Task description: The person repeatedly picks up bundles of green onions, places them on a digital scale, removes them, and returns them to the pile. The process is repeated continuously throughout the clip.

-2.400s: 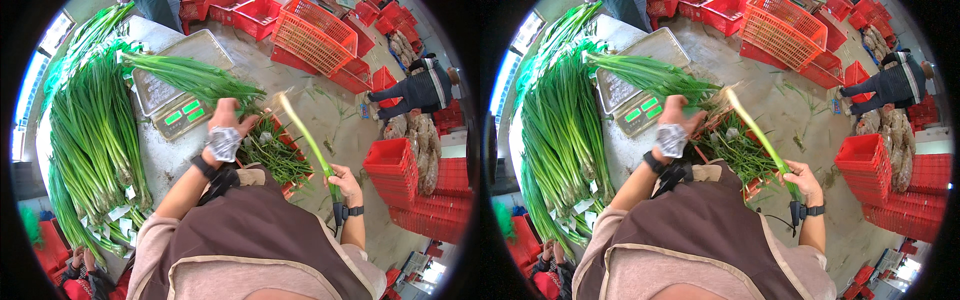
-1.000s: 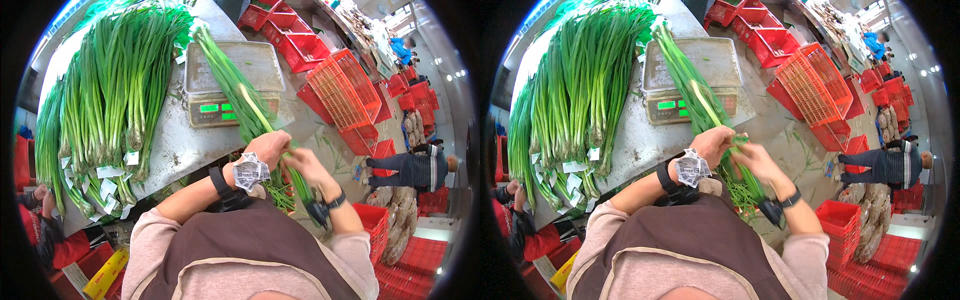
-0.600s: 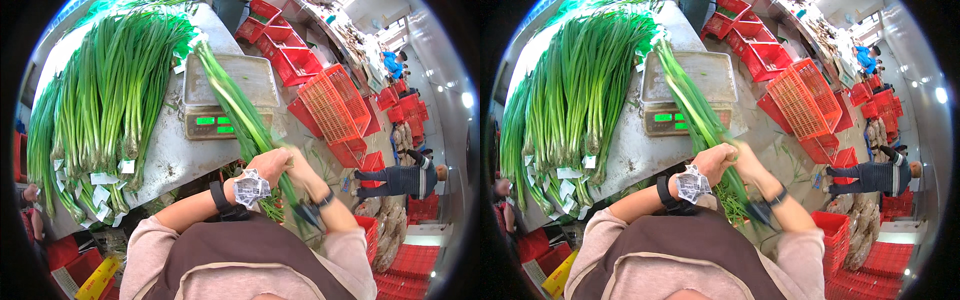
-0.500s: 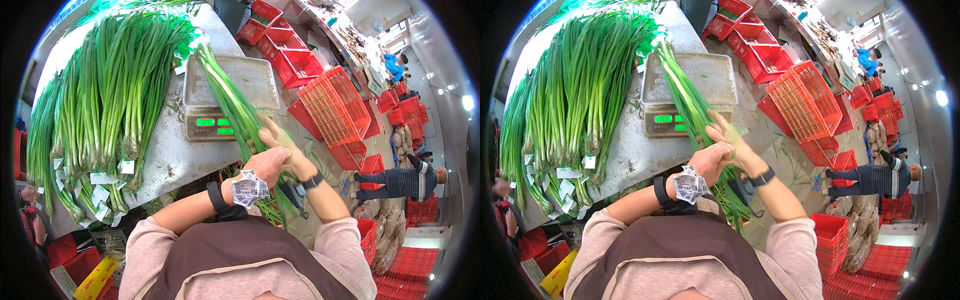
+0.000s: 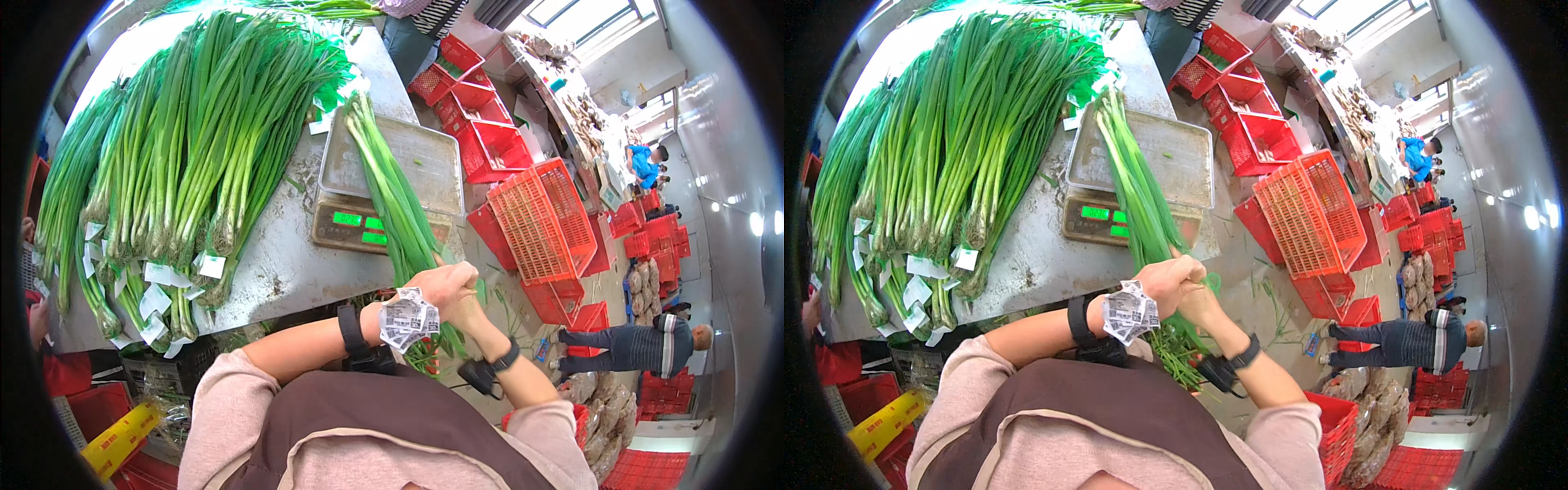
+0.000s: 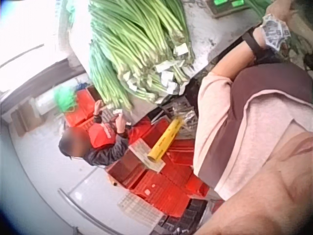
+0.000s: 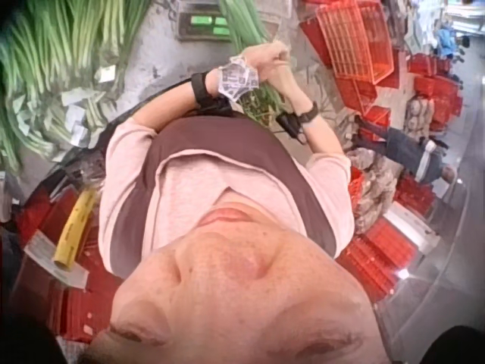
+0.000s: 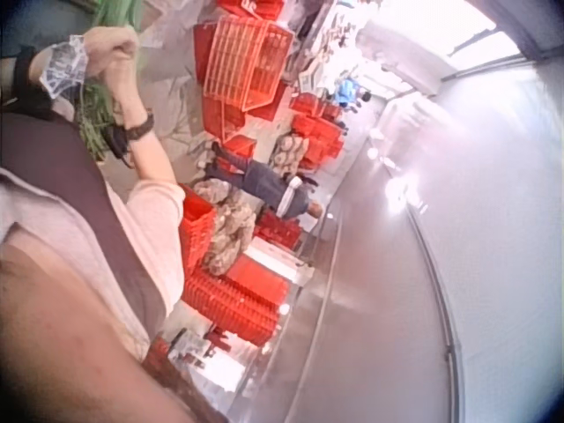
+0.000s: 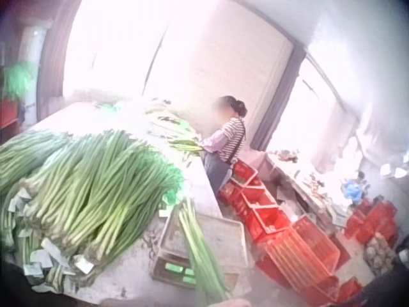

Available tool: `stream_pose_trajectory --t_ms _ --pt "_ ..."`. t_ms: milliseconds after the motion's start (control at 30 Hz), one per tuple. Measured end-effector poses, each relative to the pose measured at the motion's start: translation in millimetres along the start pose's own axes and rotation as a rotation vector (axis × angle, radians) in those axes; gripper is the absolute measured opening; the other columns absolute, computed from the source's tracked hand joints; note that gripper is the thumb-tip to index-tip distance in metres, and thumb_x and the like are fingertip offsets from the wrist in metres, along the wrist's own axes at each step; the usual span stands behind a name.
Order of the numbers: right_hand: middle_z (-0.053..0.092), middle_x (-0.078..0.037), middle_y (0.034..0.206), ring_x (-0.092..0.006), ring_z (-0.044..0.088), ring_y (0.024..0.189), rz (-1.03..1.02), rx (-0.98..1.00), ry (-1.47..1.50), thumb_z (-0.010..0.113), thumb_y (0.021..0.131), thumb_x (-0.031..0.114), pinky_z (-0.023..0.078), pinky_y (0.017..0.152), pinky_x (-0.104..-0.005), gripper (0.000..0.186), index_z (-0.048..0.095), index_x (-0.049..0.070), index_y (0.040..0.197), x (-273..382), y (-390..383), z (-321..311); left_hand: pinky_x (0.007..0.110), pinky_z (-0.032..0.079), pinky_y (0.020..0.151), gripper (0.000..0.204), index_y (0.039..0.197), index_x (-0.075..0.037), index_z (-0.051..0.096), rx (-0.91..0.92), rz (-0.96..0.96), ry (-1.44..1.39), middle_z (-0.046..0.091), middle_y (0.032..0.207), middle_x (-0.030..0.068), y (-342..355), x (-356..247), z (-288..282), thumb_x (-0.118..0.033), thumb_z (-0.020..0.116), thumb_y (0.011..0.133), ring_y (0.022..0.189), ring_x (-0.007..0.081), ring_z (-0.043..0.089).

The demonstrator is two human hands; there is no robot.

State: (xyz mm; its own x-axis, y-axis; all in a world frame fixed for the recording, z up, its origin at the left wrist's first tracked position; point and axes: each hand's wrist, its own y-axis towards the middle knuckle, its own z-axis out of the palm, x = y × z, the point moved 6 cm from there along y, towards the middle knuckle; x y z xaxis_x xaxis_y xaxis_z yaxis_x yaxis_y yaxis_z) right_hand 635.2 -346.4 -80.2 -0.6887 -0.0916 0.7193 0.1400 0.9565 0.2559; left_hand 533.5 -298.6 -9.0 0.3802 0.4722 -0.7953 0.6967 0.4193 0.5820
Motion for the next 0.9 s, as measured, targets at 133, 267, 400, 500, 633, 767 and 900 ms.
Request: stream_pose_trajectory --t_ms 133,267,400,500,633,767,900 --pt "0.055 -0.006 0.111 -0.0113 0.056 0.092 0.569 0.073 1.012 0.057 0.091 0.008 0.049 0.070 -0.0264 0.059 0.032 0.011 0.145 -5 8 29 0.040 0.048 0.065 0.019 0.093 -0.005 0.048 0.096 0.030 0.007 0.058 0.082 0.0154 -3 -3 9 -0.008 0.064 0.082 0.078 0.0344 0.061" --pt "0.056 -0.010 0.114 -0.0192 0.057 0.099 0.234 -0.129 0.355 0.057 0.088 0.008 0.049 0.078 -0.0324 0.056 0.040 0.012 0.141 4 9 4 0.041 0.047 0.064 0.021 0.090 -0.006 0.046 0.145 -0.046 0.066 0.057 0.077 0.0142 -9 3 10 -0.011 0.065 0.082 0.077 0.0345 0.060" --pt "0.053 -0.017 0.120 -0.0300 0.057 0.105 0.035 -0.029 -0.394 0.060 0.081 0.010 0.048 0.086 -0.0367 0.058 0.046 0.010 0.137 24 -21 7 0.041 0.047 0.066 0.020 0.090 -0.006 0.047 0.164 -0.057 0.065 0.057 0.078 0.0139 -14 7 7 -0.011 0.064 0.082 0.078 0.0344 0.061" --pt "0.051 -0.019 0.122 -0.0314 0.057 0.101 -0.006 0.042 -0.585 0.067 0.074 0.014 0.046 0.088 -0.0356 0.065 0.047 0.004 0.134 32 -10 19 0.041 0.047 0.067 0.020 0.090 -0.005 0.047 0.209 -0.017 0.068 0.057 0.078 0.0140 -17 3 7 -0.011 0.064 0.082 0.079 0.0345 0.061" --pt "0.049 -0.021 0.116 -0.0380 0.057 0.100 -0.092 -0.007 -0.556 0.057 0.074 0.008 0.050 0.082 -0.0402 0.055 0.051 0.006 0.129 39 32 21 0.041 0.048 0.067 0.020 0.090 -0.005 0.047 0.260 -0.050 0.046 0.055 0.075 0.0156 -22 0 4 -0.010 0.065 0.082 0.078 0.0359 0.060" --pt "0.049 -0.023 0.116 -0.0385 0.056 0.100 -0.061 0.108 -0.671 0.056 0.074 0.006 0.050 0.081 -0.0419 0.052 0.052 0.001 0.125 37 50 31 0.039 0.048 0.064 0.021 0.090 -0.005 0.046 0.153 -0.040 0.027 0.056 0.076 0.0153 -24 -3 -11 -0.008 0.065 0.081 0.078 0.0353 0.061" --pt "0.050 -0.024 0.116 -0.0396 0.052 0.104 -0.058 0.144 -0.701 0.054 0.075 0.005 0.048 0.084 -0.0433 0.049 0.051 -0.004 0.123 42 63 37 0.040 0.047 0.062 0.022 0.091 -0.005 0.046 0.258 -0.103 0.043 0.057 0.076 0.0143 -28 -4 -6 -0.006 0.065 0.080 0.076 0.0341 0.062"
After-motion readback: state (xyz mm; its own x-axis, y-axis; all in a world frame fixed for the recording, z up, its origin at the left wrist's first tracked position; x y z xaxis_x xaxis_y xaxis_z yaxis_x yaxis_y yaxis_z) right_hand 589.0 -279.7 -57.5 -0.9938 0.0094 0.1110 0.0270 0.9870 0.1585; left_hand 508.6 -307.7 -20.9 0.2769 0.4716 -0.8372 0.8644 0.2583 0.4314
